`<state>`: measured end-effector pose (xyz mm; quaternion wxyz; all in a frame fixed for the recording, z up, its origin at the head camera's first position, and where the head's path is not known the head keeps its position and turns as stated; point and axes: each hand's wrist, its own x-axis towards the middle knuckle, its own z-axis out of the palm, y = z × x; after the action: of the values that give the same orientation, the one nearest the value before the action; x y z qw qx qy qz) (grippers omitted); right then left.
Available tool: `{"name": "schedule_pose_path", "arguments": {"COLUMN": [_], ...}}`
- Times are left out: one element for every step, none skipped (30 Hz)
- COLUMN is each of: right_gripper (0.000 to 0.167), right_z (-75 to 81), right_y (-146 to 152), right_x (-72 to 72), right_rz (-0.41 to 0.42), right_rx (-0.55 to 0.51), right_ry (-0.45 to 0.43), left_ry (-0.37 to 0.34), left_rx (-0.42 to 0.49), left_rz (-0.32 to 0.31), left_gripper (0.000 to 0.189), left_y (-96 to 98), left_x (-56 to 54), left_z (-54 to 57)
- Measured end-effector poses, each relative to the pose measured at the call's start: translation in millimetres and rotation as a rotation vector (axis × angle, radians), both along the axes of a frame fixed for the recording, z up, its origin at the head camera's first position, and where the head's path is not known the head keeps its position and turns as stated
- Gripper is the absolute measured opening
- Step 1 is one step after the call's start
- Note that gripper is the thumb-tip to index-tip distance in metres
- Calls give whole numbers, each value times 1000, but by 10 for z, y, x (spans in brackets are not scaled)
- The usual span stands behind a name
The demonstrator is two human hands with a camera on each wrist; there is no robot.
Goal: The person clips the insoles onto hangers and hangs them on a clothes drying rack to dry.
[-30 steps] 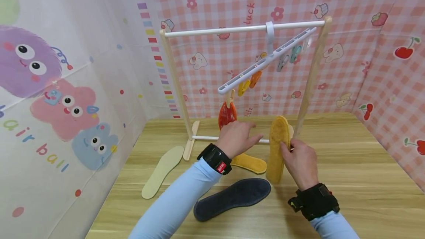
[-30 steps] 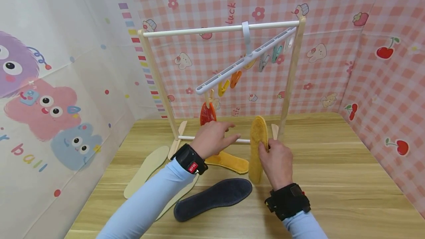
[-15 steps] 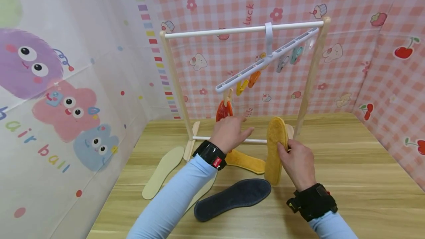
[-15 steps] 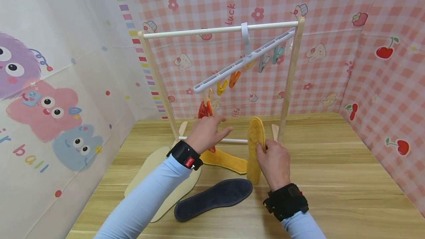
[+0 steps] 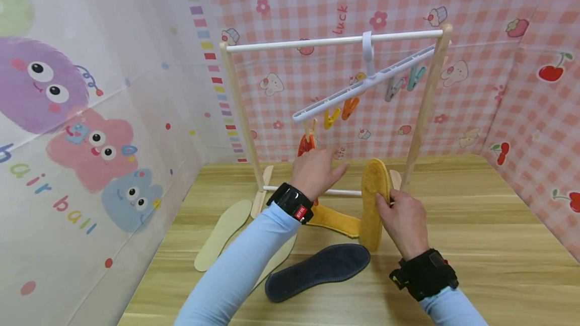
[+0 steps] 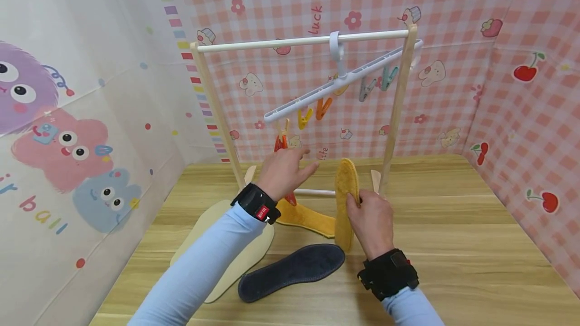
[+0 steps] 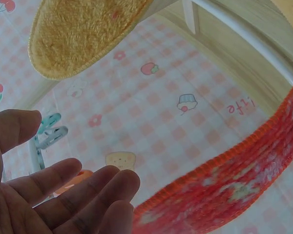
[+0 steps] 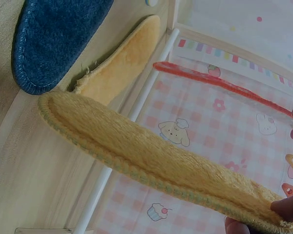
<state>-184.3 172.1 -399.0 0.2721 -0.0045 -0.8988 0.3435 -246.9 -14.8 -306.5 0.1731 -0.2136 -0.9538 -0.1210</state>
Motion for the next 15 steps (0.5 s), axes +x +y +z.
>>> {"name": "schedule_pose_path", "arguments": {"right_gripper": [25,25,25,25,26,26,26,26,26,26,27,26,26,26,26], "right_z": [0,2,4,8,12,16,18,21,23,25,27,28,29,31,32], "right_y": [-3,-4,-6,-7,-9,-11,-14,-17,-20,-23,-27,-30,-34,-38,-42], "right_x": [-2,-4,-5,-6,-6,-6,-6,-7,-7,-7,-8,-8,-9,-11,-12], "right_rz": [1,2,2,2,2,2,1,0,-1,-1,-1,-2,-2,-1,-1], "right_rx": [-1,-5,-5,-6,-6,-6,-3,-3,-1,-1,-1,0,0,0,2], "right_ry": [0,-4,-6,-9,-15,-19,-22,-24,-25,-26,-26,-24,-23,-21,-19], "left_ry": [-3,1,4,3,1,3,8,15,18,22,28,36,41,44,45], "left_rx": [5,1,4,10,15,17,21,25,33,36,40,43,47,53,63], "left_rz": [6,15,25,33,41,49,59,71,80,91,101,110,118,123,126], "left_gripper": [43,42,42,41,41,41,41,40,41,41,42,43,43,43,44], "left_y": [4,7,10,11,14,14,14,14,14,12,12,11,11,10,10], "left_x": [-8,-16,-25,-36,-48,-61,-77,-95,-111,-129,-146,-162,-180,-196,-210], "left_z": [11,19,26,33,40,45,49,56,62,69,77,87,97,107,120]}}
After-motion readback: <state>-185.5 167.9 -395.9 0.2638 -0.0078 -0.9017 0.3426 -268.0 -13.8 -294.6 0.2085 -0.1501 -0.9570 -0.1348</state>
